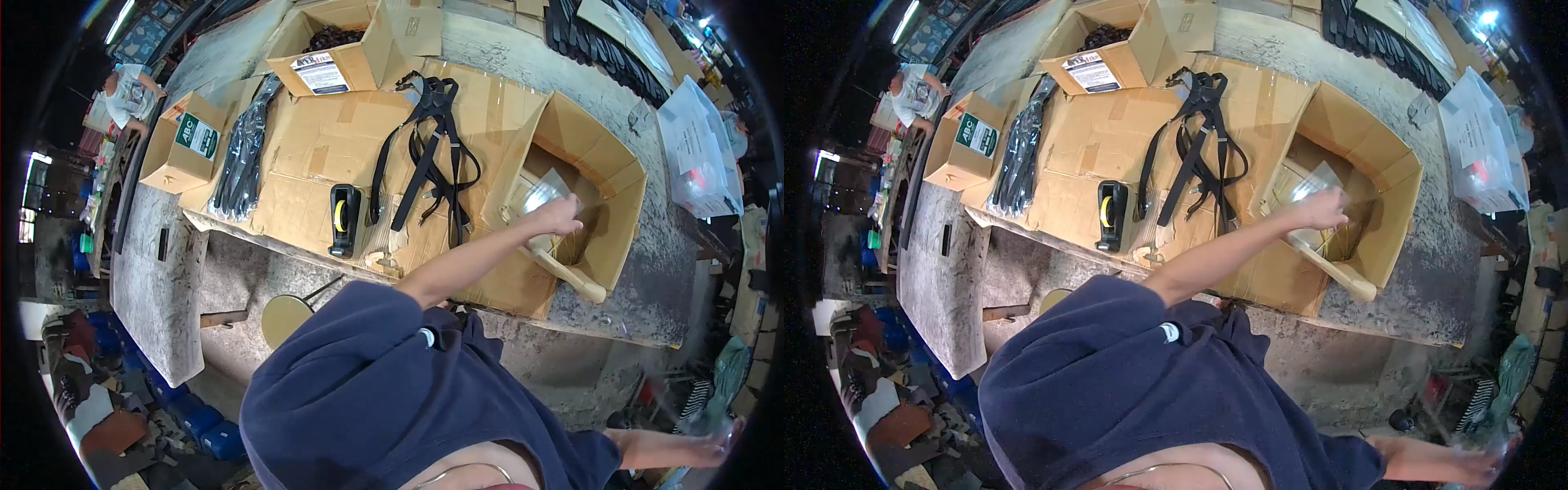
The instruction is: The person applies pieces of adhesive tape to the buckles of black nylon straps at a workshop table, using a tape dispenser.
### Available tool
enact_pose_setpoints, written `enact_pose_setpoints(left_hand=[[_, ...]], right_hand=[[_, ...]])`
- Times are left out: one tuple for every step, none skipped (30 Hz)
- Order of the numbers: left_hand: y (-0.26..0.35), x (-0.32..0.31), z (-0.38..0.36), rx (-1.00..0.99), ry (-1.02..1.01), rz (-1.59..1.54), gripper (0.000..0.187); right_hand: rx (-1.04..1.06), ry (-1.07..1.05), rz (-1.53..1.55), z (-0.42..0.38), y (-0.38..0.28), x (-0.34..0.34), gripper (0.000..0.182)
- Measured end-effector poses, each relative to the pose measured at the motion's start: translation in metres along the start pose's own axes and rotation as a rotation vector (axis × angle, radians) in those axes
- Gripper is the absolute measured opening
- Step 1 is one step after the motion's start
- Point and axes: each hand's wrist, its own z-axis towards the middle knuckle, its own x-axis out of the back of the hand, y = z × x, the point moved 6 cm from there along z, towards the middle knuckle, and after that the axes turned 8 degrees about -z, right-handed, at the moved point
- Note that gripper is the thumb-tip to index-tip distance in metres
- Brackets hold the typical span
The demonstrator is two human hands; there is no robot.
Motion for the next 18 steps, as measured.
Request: enact_pose_setpoints(left_hand=[[0.024, 0.024, -0.005, -0.003, 0.008, -0.005, 0.077], [0.045, 0.042, -0.007, 0.133, -0.099, 0.128, 0.069], [0.067, 0.068, -0.018, 0.269, -0.206, 0.258, 0.062], [0.088, 0.092, -0.028, 0.267, -0.200, 0.249, 0.062], [0.107, 0.117, -0.040, 0.238, -0.154, 0.264, 0.056], [0.114, 0.137, -0.057, 0.211, -0.112, 0.282, 0.052], [0.116, 0.153, -0.077, 0.108, -0.029, 0.219, 0.052], [0.117, 0.170, -0.104, 0.007, 0.049, 0.158, 0.052], [0.107, 0.184, -0.139, 0.048, -0.063, -0.171, 0.051], [0.101, 0.195, -0.174, 0.087, -0.172, -0.499, 0.050], [0.089, 0.200, -0.202, 0.018, -0.128, -0.726, 0.045], [0.072, 0.203, -0.229, -0.053, -0.080, -0.954, 0.039], [0.057, 0.212, -0.256, -0.035, -0.023, -0.991, 0.036], [0.043, 0.224, -0.279, -0.013, 0.032, -1.028, 0.034], [0.029, 0.235, -0.295, -0.001, 0.032, -1.039, 0.034], [0.014, 0.245, -0.313, 0.058, 0.119, -1.122, 0.036], [0.001, 0.256, -0.330, 0.119, 0.209, -1.202, 0.040], [-0.005, 0.276, -0.345, 0.105, 0.265, -1.116, 0.038]], right_hand=[[0.006, 0.003, -0.073, -0.009, -0.011, -0.008, 0.013], [0.003, -0.007, -0.156, -0.019, -0.019, -0.020, 0.013], [-0.008, -0.027, -0.245, -0.029, -0.025, -0.033, 0.013], [-0.028, -0.063, -0.331, -0.043, -0.026, -0.051, 0.013], [-0.077, -0.132, -0.421, -0.061, -0.021, -0.074, 0.013], [-0.145, -0.223, -0.510, -0.085, -0.012, -0.102, 0.013], [-0.229, -0.336, -0.588, -0.114, 0.002, -0.135, 0.013], [-0.337, -0.469, -0.643, -0.150, 0.019, -0.173, 0.013], [-0.463, -0.582, -0.653, -0.188, 0.038, -0.211, 0.013], [-0.595, -0.668, -0.633, -0.231, 0.053, -0.249, 0.013], [-0.716, -0.663, -0.603, -0.271, 0.065, -0.287, 0.009], [-0.835, -0.652, -0.576, -0.312, 0.076, -0.325, 0.007], [-0.931, -0.659, -0.383, -0.351, 0.084, -0.359, 0.012], [-0.956, -0.681, -0.401, -0.385, 0.090, -0.383, 0.013], [-1.002, -0.668, -0.313, -0.415, 0.088, -0.410, 0.012], [-1.053, -0.657, -0.228, -0.440, 0.083, -0.431, 0.011], [-1.072, -0.669, -0.242, -0.458, 0.079, -0.443, 0.011], [-1.090, -0.693, -0.235, -0.474, 0.076, -0.455, 0.011]])
